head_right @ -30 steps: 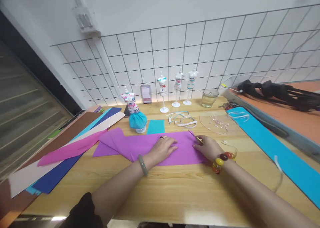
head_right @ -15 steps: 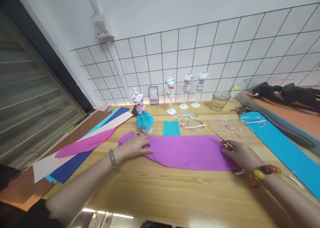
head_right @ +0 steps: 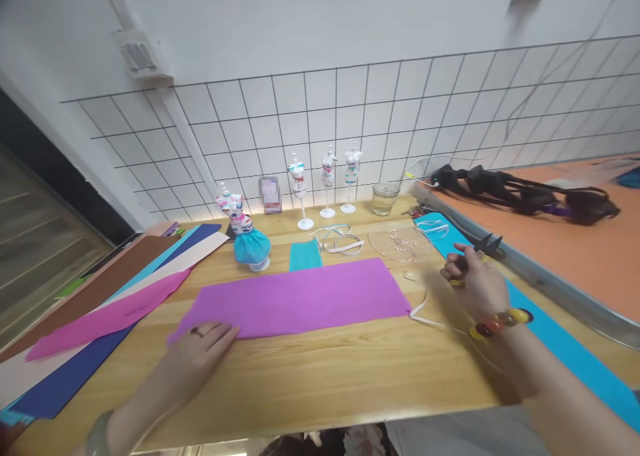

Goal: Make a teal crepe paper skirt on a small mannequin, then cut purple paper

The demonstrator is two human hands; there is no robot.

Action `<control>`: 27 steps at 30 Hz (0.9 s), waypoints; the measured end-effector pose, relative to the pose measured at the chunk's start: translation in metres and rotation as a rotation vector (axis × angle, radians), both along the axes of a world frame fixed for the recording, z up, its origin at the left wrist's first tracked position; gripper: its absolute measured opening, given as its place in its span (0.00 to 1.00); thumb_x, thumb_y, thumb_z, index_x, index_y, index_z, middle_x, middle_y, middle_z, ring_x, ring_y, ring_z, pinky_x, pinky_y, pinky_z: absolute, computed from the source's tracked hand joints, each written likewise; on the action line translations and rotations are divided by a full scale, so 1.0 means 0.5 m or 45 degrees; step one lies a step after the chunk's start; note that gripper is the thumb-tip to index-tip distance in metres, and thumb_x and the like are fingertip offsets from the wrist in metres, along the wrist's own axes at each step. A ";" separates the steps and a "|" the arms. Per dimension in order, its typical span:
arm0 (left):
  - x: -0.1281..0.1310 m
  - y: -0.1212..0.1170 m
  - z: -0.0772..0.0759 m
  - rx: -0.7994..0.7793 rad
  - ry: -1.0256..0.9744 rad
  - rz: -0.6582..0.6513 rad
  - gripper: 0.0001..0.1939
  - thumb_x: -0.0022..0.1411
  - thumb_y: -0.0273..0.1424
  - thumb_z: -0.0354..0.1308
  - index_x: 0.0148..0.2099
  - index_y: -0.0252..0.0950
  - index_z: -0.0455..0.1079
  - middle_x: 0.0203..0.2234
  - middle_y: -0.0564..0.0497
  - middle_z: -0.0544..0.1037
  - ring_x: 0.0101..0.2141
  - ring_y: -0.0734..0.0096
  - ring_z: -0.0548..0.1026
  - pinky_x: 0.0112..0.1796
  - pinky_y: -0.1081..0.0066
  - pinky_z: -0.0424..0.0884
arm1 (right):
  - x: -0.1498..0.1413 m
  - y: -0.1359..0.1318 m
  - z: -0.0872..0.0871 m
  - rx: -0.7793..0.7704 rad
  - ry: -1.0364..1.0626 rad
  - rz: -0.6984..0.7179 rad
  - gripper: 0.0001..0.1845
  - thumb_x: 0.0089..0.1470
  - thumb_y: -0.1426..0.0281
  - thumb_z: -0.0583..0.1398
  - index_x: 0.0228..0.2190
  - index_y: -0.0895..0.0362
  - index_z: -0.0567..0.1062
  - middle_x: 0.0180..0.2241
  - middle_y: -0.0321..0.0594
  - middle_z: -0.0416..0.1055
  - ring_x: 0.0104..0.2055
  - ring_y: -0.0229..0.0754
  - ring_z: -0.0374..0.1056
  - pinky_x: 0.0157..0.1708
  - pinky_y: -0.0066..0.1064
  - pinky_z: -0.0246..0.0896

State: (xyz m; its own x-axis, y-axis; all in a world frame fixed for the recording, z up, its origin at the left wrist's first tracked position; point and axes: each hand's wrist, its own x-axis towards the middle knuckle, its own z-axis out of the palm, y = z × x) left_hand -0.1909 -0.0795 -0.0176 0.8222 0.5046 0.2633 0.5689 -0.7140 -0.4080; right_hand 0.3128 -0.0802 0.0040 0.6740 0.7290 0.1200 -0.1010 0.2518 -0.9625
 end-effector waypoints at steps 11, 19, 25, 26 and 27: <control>0.146 -0.032 0.009 -0.215 -0.355 -0.101 0.14 0.60 0.28 0.49 0.48 0.32 0.65 0.42 0.44 0.73 0.45 0.61 0.68 0.43 0.63 0.67 | -0.016 -0.004 0.009 0.217 0.406 0.211 0.04 0.53 0.68 0.57 0.32 0.55 0.65 0.21 0.29 0.55 0.17 0.28 0.45 0.17 0.24 0.45; 0.473 -0.031 0.023 -0.635 -0.319 -0.377 0.07 0.60 0.32 0.50 0.39 0.36 0.64 0.32 0.50 0.71 0.36 0.68 0.66 0.36 0.68 0.66 | -0.025 -0.020 0.033 0.281 0.316 0.231 0.11 0.47 0.65 0.61 0.32 0.55 0.67 0.20 0.30 0.59 0.17 0.29 0.48 0.16 0.23 0.44; 0.610 0.004 -0.009 -0.602 -0.342 -0.372 0.07 0.58 0.31 0.52 0.39 0.35 0.66 0.31 0.49 0.70 0.37 0.65 0.65 0.34 0.68 0.64 | -0.028 -0.034 0.051 0.277 0.258 0.260 0.11 0.48 0.61 0.60 0.32 0.54 0.68 0.20 0.29 0.59 0.17 0.29 0.49 0.16 0.22 0.47; 0.625 0.006 -0.014 -0.608 -0.350 -0.385 0.07 0.59 0.31 0.52 0.39 0.35 0.66 0.32 0.48 0.70 0.37 0.65 0.65 0.34 0.68 0.64 | -0.028 -0.037 0.056 0.282 0.258 0.265 0.11 0.48 0.61 0.60 0.32 0.54 0.68 0.20 0.29 0.58 0.17 0.28 0.49 0.16 0.22 0.47; 0.639 0.007 -0.018 -0.614 -0.356 -0.399 0.07 0.59 0.31 0.51 0.38 0.35 0.66 0.32 0.48 0.70 0.37 0.65 0.65 0.34 0.68 0.64 | -0.028 -0.039 0.060 0.290 0.267 0.272 0.11 0.48 0.61 0.60 0.32 0.54 0.68 0.21 0.28 0.58 0.16 0.28 0.49 0.16 0.22 0.47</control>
State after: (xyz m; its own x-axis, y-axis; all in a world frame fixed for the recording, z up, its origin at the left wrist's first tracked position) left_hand 0.1287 -0.0759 -0.0264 0.8831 0.3669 0.2924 0.3420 -0.9301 0.1340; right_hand 0.2988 -0.1000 0.0338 0.5368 0.8263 0.1705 -0.3633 0.4089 -0.8372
